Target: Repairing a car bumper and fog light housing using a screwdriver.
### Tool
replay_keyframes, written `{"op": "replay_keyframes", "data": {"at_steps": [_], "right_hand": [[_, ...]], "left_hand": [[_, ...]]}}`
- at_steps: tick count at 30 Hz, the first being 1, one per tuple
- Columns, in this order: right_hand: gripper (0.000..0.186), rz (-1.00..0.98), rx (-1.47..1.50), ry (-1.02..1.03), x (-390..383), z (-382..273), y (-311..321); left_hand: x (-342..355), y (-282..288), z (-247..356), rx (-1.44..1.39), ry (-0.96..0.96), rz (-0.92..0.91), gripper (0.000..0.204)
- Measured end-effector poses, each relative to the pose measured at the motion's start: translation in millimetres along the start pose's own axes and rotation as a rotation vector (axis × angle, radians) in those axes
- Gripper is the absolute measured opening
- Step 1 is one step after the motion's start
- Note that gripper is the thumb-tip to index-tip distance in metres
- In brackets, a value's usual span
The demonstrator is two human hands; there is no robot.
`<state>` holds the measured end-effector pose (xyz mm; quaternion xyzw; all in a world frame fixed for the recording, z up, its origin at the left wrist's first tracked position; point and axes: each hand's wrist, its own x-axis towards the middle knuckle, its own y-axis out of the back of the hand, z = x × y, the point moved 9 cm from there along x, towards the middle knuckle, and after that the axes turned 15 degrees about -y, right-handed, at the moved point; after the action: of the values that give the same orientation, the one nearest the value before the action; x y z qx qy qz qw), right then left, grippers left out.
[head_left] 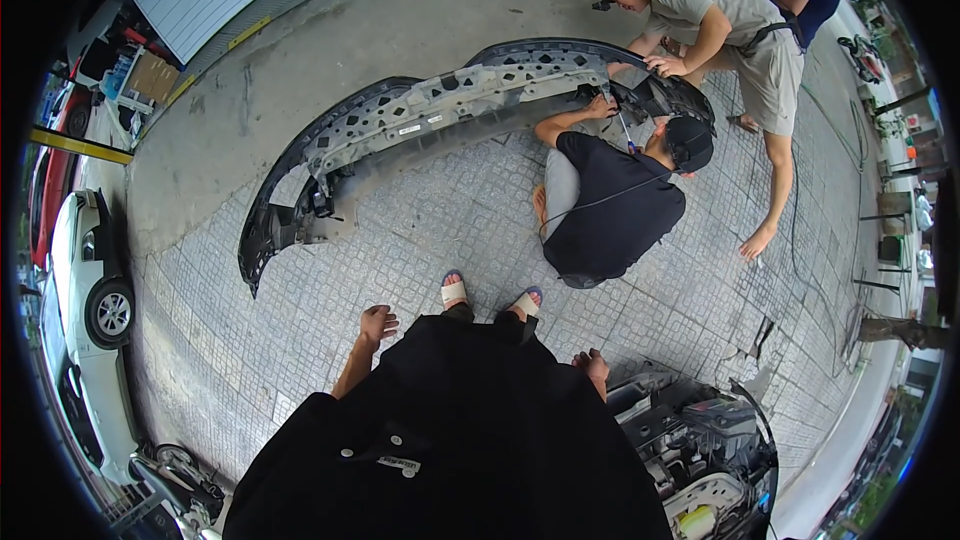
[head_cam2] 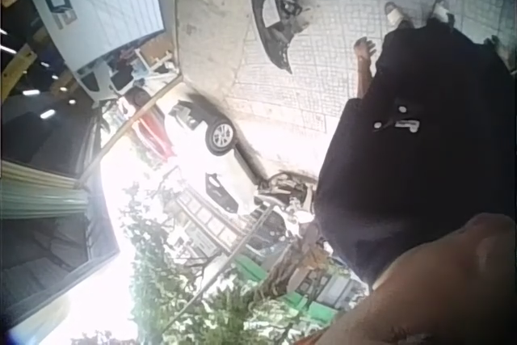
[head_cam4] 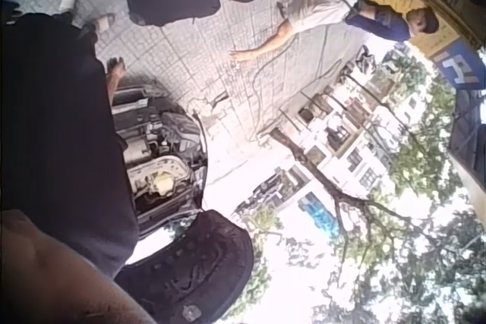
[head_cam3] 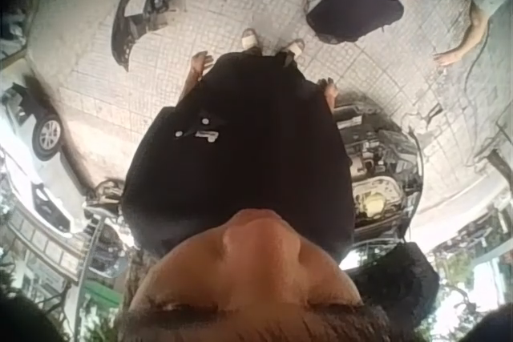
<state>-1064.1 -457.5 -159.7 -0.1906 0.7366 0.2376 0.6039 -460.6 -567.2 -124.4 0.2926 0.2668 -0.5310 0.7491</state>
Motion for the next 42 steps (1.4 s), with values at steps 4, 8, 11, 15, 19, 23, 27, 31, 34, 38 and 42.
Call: {"op": "replay_keyframes", "data": {"at_steps": [4, 8, 11, 15, 19, 23, 27, 31, 34, 38, 42], "right_hand": [[0.031, -0.014, -0.011, -0.01, 6.5, -3.8, -5.1], [0.032, 0.002, -0.034, 0.015, -1.4, -12.5, -15.2], [0.034, 0.015, -0.037, 0.019, -5.9, -15.1, -18.4], [0.035, 0.025, -0.034, 0.017, -9.3, -18.9, -19.8], [0.033, 0.024, -0.053, 0.018, -11.9, -21.1, -24.8], [0.033, 0.028, -0.058, 0.019, -9.1, -21.4, -24.7], [0.033, 0.024, -0.051, 0.015, -3.2, -20.0, -20.3], [0.029, 0.005, -0.065, 0.016, -0.9, -18.9, -19.5], [0.027, -0.005, -0.097, 0.039, -0.6, -18.8, -17.2], [0.027, -0.007, -0.031, 0.023, 7.2, -15.4, -7.5], [0.02, -0.025, -0.05, 0.051, 13.8, -14.0, -2.4]], "left_hand": [[0.2, 1.2, -1.4, -0.002, 0.012, 0.013, 0.038], [1.7, 0.6, -3.5, -0.011, 0.004, 0.025, 0.037], [1.0, 1.2, -4.0, -0.02, -0.007, 0.025, 0.037], [0.1, 0.9, -9.4, -0.03, -0.012, 0.034, 0.037], [1.2, 3.7, -10.0, -0.038, -0.013, 0.038, 0.039], [1.9, 4.2, -10.2, -0.037, -0.004, 0.038, 0.039], [-1.5, 2.3, -10.3, -0.037, 0.005, 0.042, 0.039], [-2.0, 3.8, -12.1, -0.037, 0.018, 0.041, 0.038], [-1.6, 2.8, -12.5, -0.033, 0.023, 0.046, 0.037], [-3.4, 1.2, -14.5, -0.031, 0.023, 0.047, 0.036], [-4.7, 4.4, -17.0, -0.024, 0.028, 0.054, 0.036]]}}
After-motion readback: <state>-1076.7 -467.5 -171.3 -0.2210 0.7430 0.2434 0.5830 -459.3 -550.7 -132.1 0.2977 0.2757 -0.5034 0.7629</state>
